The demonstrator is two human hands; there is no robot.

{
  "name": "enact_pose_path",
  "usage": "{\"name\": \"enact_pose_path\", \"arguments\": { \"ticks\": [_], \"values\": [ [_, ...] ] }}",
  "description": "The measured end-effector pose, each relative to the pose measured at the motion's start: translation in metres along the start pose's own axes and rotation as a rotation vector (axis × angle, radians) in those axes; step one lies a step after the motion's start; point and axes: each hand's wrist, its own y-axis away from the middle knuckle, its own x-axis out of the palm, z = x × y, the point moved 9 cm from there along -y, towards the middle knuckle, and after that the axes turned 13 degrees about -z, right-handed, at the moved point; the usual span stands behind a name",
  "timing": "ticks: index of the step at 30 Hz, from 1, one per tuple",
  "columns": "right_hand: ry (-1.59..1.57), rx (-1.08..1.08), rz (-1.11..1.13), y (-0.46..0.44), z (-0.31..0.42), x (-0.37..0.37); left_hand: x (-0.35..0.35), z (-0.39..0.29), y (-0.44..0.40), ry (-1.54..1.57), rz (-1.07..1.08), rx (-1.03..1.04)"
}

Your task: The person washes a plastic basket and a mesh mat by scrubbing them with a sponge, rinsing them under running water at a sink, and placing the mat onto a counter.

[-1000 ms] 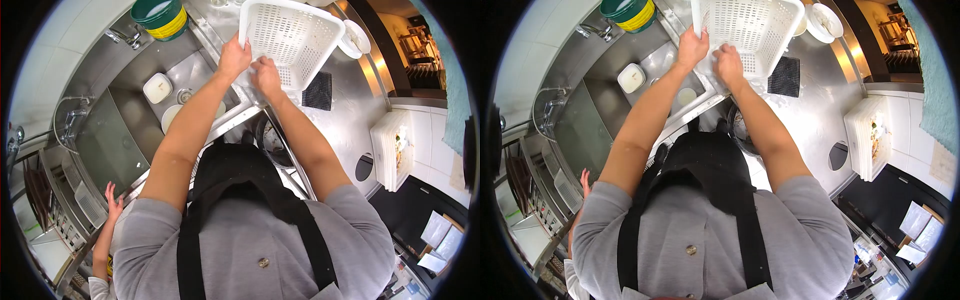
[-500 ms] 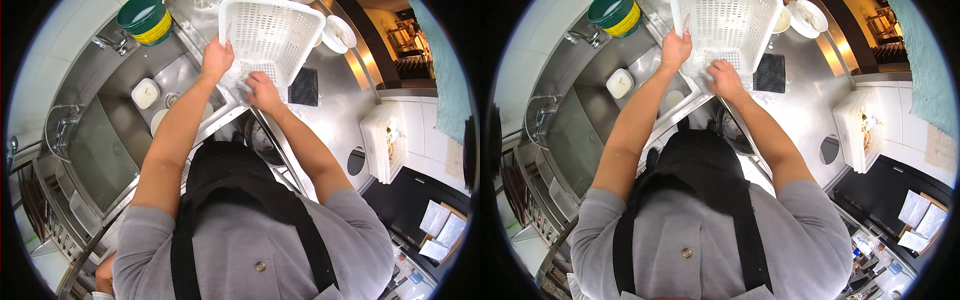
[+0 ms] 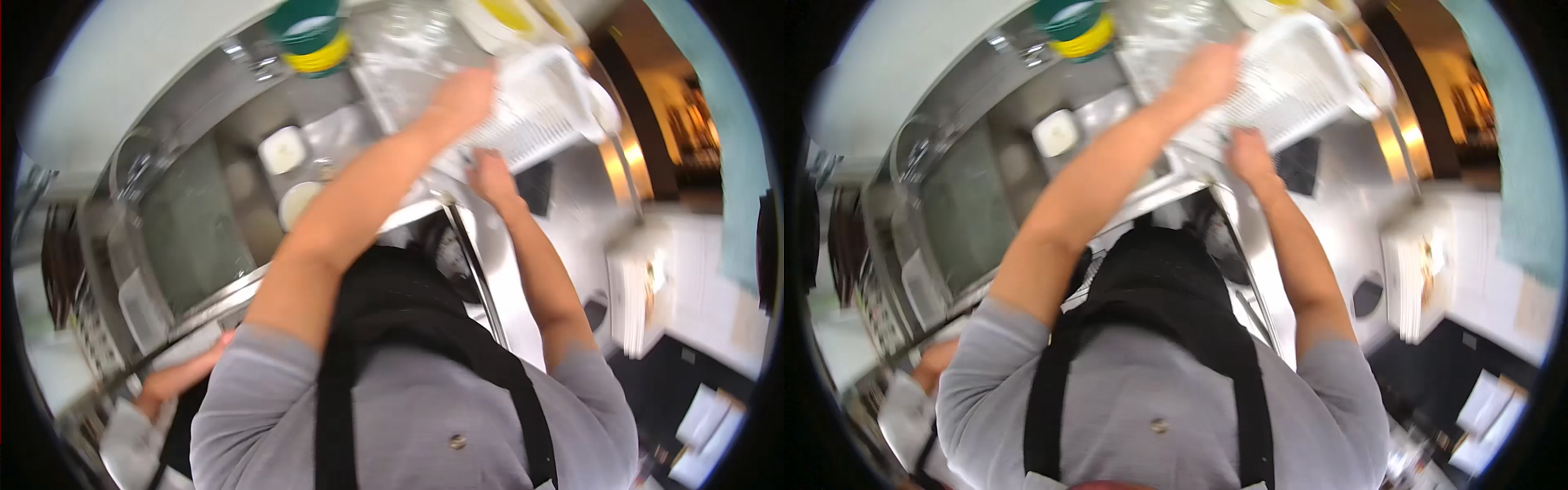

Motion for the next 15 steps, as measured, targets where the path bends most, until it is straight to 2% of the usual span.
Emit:
{"name": "enact_pose_path", "arguments": {
  "ticks": [1, 2, 3, 4, 5, 7, 8, 9, 10, 11, 13, 15],
  "values": [
    [-0.047, -0.026, -0.046, -0.004, -0.01, 0.014, 0.011, -0.003, -0.003, 0.03, -0.016, 0.066],
    [-0.056, -0.113, -0.155, -0.008, -0.016, 0.023, 0.007, -0.006, -0.004, 0.039, -0.031, -0.054],
    [-0.035, -0.022, 0.013, -0.017, -0.01, 0.027, 0.021, -0.008, -0.012, 0.012, -0.053, -0.045],
    [-0.06, -0.193, -0.014, -0.023, -0.017, 0.051, 0.04, -0.011, -0.019, -0.011, -0.099, 0.013],
    [0.07, -0.329, -0.087, -0.022, 0.003, 0.04, 0.041, -0.016, -0.023, -0.035, -0.092, 0.065],
    [0.06, -0.212, -0.114, -0.019, 0.013, 0.021, 0.032, -0.032, -0.015, 0.02, 0.048, 0.03],
    [0.05, -0.241, -0.107, -0.021, 0.022, 0.019, 0.017, -0.037, -0.005, -0.032, 0.072, 0.104],
    [-0.056, 0.043, -0.086, -0.024, 0.005, 0.017, 0.002, -0.04, 0.006, -0.081, 0.1, 0.188],
    [-0.155, 0.34, -0.06, -0.018, -0.019, 0.019, -0.011, -0.022, 0.015, 0.013, 0.002, 0.063],
    [-0.153, 0.339, -0.063, -0.017, -0.023, 0.022, 0.009, 0.009, 0.024, 0.148, -0.05, -0.001],
    [-0.214, 0.195, -0.282, -0.017, -0.031, 0.018, 0.045, 0.051, 0.049, 0.39, -0.098, -0.124],
    [-0.337, 0.149, -0.256, -0.018, -0.029, 0.028, 0.056, 0.059, 0.099, 0.523, -0.069, -0.317]
  ]
}}
